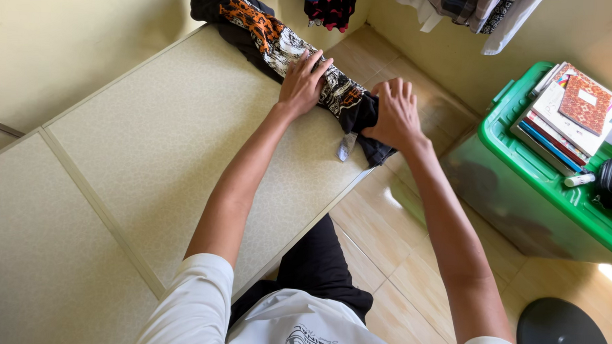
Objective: The person unzips a suitcase, removes items of clothing, and folds them on a table.
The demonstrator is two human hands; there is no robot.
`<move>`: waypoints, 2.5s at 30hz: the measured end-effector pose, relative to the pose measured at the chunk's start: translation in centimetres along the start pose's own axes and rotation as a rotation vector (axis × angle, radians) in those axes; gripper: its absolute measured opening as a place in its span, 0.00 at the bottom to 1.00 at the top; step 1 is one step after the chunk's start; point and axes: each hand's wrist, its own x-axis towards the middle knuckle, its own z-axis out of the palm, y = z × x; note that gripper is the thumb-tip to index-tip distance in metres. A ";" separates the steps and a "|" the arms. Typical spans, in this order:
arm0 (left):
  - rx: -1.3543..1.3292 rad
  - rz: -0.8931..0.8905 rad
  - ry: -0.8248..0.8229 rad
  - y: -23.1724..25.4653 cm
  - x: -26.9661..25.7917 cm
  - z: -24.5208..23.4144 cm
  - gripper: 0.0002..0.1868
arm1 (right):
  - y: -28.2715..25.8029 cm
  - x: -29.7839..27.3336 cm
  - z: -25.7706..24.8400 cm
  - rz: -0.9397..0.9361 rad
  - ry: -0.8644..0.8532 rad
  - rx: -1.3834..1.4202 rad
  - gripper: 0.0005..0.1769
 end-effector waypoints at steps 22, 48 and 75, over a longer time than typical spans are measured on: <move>0.082 -0.123 -0.206 -0.5 0.2 0.5 0.30 | 3.0 -5.7 -0.5 -0.169 0.364 0.223 0.08; 0.257 -0.242 -0.221 3.0 -1.3 0.1 0.55 | -1.6 -1.2 6.6 0.114 -0.017 0.199 0.44; -0.090 -0.074 0.034 8.2 -16.7 -16.9 0.06 | -7.4 -5.6 -1.5 -0.548 0.431 0.233 0.11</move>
